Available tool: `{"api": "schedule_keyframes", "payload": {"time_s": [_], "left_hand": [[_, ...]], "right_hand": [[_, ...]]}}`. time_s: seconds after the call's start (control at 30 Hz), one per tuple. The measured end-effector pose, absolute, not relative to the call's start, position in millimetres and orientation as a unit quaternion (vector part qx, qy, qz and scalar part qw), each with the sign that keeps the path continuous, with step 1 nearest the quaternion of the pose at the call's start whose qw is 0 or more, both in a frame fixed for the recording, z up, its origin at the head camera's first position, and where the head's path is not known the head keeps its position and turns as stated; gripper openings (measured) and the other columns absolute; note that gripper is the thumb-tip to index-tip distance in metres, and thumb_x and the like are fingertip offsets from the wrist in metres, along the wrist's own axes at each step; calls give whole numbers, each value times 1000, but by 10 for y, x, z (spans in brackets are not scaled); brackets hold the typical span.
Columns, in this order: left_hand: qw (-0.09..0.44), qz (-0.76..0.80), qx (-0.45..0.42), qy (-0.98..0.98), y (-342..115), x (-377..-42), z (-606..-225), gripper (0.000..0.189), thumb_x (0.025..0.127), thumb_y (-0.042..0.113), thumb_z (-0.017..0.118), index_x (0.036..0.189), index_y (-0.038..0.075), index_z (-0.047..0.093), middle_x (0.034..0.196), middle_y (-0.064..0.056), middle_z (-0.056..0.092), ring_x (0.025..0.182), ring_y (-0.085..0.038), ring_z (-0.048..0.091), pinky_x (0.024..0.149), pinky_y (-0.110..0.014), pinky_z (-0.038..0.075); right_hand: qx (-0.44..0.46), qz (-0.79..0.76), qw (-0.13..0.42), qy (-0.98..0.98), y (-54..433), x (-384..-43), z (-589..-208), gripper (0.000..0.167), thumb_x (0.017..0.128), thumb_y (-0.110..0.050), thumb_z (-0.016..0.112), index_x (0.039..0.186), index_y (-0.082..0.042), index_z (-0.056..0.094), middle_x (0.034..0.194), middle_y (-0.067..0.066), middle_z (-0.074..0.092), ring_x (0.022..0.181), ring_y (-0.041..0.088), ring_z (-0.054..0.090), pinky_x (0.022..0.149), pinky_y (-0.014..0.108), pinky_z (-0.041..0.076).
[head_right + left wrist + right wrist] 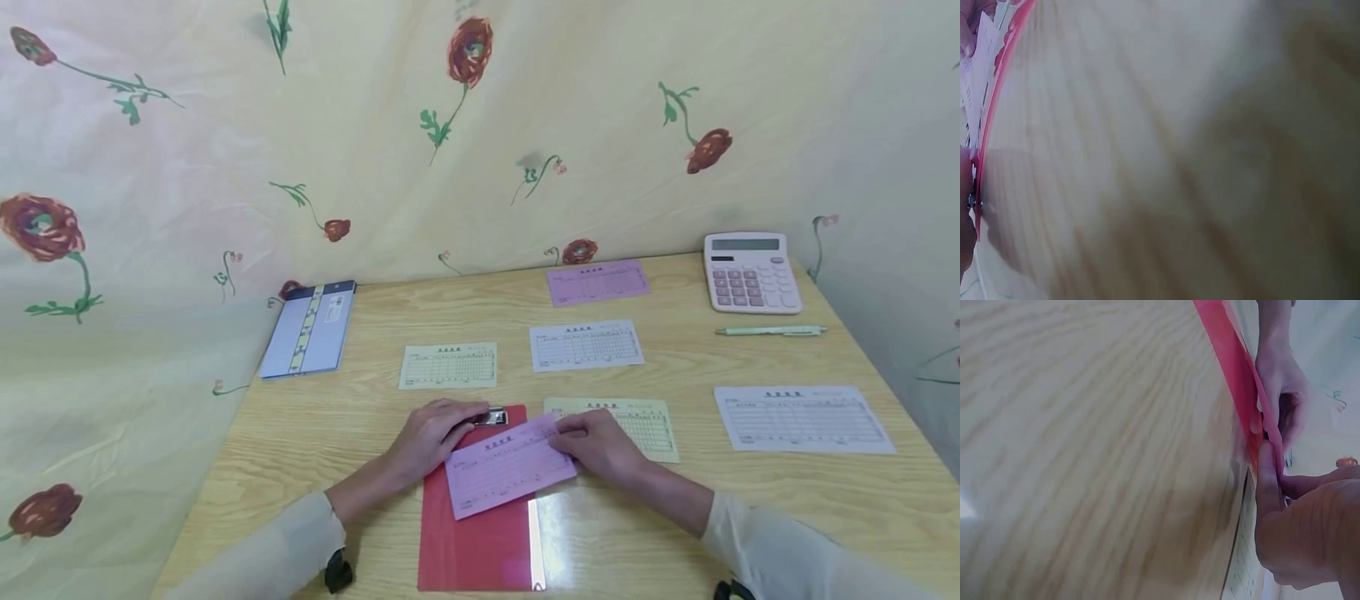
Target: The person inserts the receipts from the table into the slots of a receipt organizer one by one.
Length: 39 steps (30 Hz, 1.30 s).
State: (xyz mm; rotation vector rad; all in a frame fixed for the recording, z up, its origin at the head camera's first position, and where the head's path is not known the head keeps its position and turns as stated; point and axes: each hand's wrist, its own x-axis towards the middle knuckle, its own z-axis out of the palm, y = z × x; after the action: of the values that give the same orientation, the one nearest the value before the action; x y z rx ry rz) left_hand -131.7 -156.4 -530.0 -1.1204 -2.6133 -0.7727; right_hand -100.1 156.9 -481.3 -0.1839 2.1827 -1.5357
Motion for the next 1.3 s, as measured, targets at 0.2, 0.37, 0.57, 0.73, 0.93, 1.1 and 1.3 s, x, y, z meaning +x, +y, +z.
{"api": "schedule_keyframes", "payload": {"time_s": [0.2, 0.37, 0.57, 0.73, 0.93, 1.1, 1.3], "left_hand": [[96, -237, -386, -886, -1558, -1346, -5274, 38, 104, 11, 70, 141, 13, 68, 134, -1, 73, 121, -19, 70, 104, -36, 55], [90, -233, -386, -888, -1557, -1353, -5245, 37, 104, 12, 70, 141, 12, 69, 132, -1, 74, 121, -21, 70, 103, -36, 55], [81, -228, -383, -892, -1556, -1355, -5215, 37, 104, 13, 69, 142, 12, 68, 131, -2, 74, 121, -21, 70, 103, -37, 55], [75, -223, -388, -891, -1558, -1364, -5218, 38, 104, 13, 70, 142, 12, 68, 132, -3, 74, 120, -21, 71, 104, -37, 55], [76, -215, -392, -891, -1543, -1366, -5213, 37, 105, 13, 68, 142, 11, 67, 133, -4, 73, 119, -21, 72, 103, -37, 55], [106, -169, -409, -891, -1529, -1361, -5206, 37, 107, 14, 63, 144, 10, 65, 135, -6, 72, 116, -24, 73, 100, -40, 58], [133, -121, -427, -886, -1537, -1355, -5216, 37, 108, 9, 58, 144, 7, 64, 138, -9, 70, 114, -26, 74, 81, -30, 63]], "right_hand": [[-50, -579, 238, 778, 1425, -966, -4857, 38, 103, -6, 66, 132, 19, 62, 103, 19, 79, 85, 23, 76, 64, 25, 58], [-29, -577, 239, 781, 1310, -947, -4862, 38, 103, -5, 66, 132, 19, 61, 106, 20, 78, 88, 24, 76, 69, 28, 61], [-18, -584, 232, 778, 1210, -945, -4869, 38, 102, -4, 66, 132, 19, 61, 110, 23, 76, 92, 28, 77, 75, 33, 63], [-2, -585, 229, 778, 1175, -951, -4894, 39, 102, -3, 66, 133, 20, 59, 112, 25, 75, 95, 30, 77, 78, 35, 63], [13, -577, 224, 785, 1157, -949, -4893, 39, 102, -3, 66, 133, 20, 59, 117, 27, 74, 101, 31, 75, 83, 35, 62], [21, -569, 220, 792, 1143, -954, -4875, 38, 102, -4, 66, 132, 19, 61, 120, 27, 73, 104, 30, 74, 86, 36, 61], [24, -564, 218, 796, 1133, -956, -4872, 39, 102, -4, 66, 131, 20, 61, 122, 28, 72, 108, 30, 72, 89, 36, 61]]}}
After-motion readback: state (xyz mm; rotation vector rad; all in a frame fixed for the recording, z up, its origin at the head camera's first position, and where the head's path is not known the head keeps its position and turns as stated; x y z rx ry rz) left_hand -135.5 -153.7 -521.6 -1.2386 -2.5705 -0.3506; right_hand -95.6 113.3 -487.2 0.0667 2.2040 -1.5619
